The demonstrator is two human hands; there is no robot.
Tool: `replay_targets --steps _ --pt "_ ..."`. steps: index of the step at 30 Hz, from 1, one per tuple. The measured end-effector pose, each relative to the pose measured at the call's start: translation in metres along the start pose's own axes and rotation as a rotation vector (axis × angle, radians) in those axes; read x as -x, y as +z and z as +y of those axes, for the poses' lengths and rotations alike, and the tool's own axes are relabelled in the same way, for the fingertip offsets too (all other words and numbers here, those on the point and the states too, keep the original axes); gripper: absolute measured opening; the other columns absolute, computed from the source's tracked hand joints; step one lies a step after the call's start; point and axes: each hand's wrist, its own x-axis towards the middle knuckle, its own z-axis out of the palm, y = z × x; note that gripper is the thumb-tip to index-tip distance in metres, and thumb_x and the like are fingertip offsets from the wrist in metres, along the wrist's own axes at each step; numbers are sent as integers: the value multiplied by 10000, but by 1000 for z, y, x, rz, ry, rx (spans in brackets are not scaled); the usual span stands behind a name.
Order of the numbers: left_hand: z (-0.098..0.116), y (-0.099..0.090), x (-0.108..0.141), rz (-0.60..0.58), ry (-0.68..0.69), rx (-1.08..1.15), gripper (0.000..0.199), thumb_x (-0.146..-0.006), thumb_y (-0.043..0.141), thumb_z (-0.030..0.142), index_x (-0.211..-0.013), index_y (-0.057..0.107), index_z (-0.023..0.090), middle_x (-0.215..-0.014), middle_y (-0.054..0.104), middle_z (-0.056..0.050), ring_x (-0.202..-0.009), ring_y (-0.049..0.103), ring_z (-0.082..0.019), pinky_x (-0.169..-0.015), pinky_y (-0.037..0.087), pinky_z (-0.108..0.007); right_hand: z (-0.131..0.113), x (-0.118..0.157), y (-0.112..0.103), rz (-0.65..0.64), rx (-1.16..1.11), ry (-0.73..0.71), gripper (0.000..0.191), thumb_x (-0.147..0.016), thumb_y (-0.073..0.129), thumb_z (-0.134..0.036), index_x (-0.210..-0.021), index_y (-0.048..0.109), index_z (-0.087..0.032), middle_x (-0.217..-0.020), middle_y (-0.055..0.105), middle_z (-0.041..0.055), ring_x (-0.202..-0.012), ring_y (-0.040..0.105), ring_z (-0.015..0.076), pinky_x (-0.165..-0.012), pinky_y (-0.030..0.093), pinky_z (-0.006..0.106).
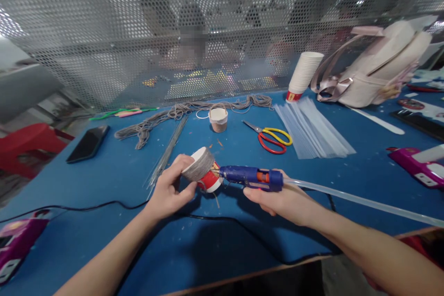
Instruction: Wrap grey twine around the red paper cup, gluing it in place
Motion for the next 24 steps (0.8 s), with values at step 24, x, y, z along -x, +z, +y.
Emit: replay_targets --steps 24 --pt "-3 0 1 -16 78 4 19 -770 558 208 -770 560 189 -751 590 -42 -742 544 -178 -666 469 -306 -7 1 0 27 24 -20 245 -763 598 -315 -627 434 -196 -487 383 -81 -433 366 62 -428 298 191"
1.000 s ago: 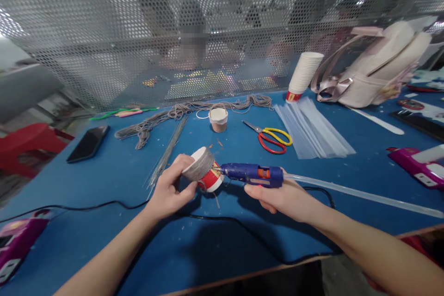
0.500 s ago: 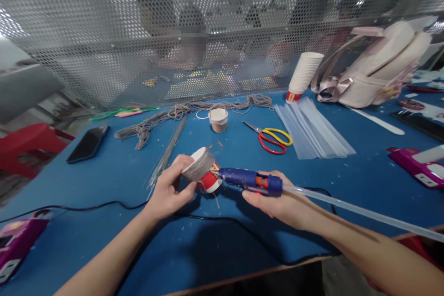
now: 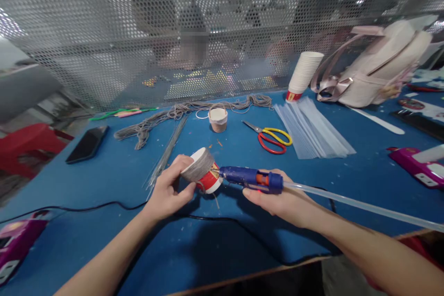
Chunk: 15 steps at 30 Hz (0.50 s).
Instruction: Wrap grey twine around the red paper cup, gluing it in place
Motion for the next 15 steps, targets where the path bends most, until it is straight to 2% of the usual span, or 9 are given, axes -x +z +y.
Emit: replay_targets --steps 7,15 --pt "0 0 0 3 43 18 23 -780 548 176 -791 560 192 -761 588 -37 -748 540 -170 -664 467 -291 2 -1 2 35 -26 -36 270 -744 606 -297 -592 405 -200 -470 332 -88 -418 322 56 -419 280 197" --pt "0 0 0 -3 0 16 55 -782 567 241 -773 563 187 -757 594 -49 -751 546 -185 -662 474 -311 3 -1 2 38 -38 -55 261 -758 591 -306 -595 415 -202 -462 350 -91 -411 330 58 -421 278 203"
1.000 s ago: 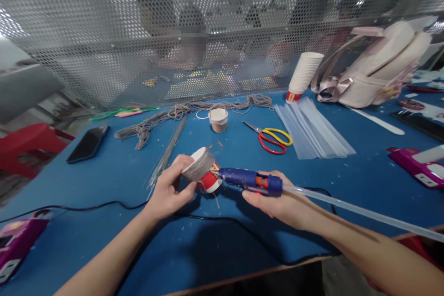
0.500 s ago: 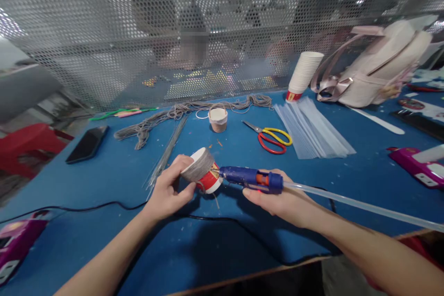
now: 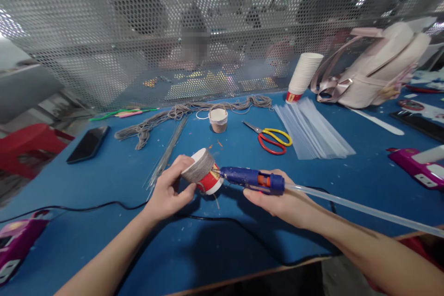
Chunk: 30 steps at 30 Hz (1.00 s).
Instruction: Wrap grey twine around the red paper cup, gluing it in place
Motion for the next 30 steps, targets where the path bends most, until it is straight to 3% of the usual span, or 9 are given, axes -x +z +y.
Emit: replay_targets --steps 7,15,30 --pt "-2 0 1 7 80 8 44 -777 560 164 -812 571 187 -779 588 -43 -762 544 -176 -676 475 -303 2 0 0 22 5 -23 257 -751 588 -310 -590 418 -204 -447 349 -92 -407 322 62 -422 275 207" --pt "-1 -1 0 13 31 -13 42 -784 567 229 -779 560 187 -748 590 -47 -742 547 -185 -660 473 -314 1 -1 0 23 25 -23 260 -756 578 -329 -594 421 -201 -461 347 -84 -423 324 63 -421 272 203" --pt "-4 0 1 19 103 -48 82 -752 551 131 -809 548 190 -769 580 -43 -754 533 -178 -666 472 -312 -1 -1 3 78 222 -131 253 -747 537 -315 -570 398 -202 -522 396 -44 -492 333 89 -480 288 231"
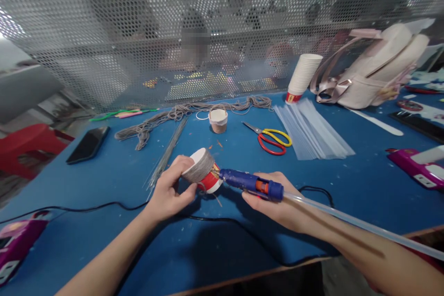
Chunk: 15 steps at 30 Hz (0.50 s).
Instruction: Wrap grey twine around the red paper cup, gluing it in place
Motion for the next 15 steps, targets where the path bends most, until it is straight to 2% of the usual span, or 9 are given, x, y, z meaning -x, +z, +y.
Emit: replay_targets --steps 8,15 --pt "2 1 -1 -2 -47 -25 53 -740 566 171 -783 552 197 -756 586 -44 -746 537 -188 -673 480 -332 7 1 4 -10 28 -77 235 -756 573 -237 -587 413 -207 -533 426 -49 -488 343 89 -476 297 225" --pt "1 0 0 -22 -13 -19 104 -743 546 121 -816 553 195 -783 582 -46 -760 529 -181 -682 473 -321 7 -1 3 37 7 -43 250 -763 553 -291 -580 413 -195 -530 392 -52 -495 317 81 -474 282 220"
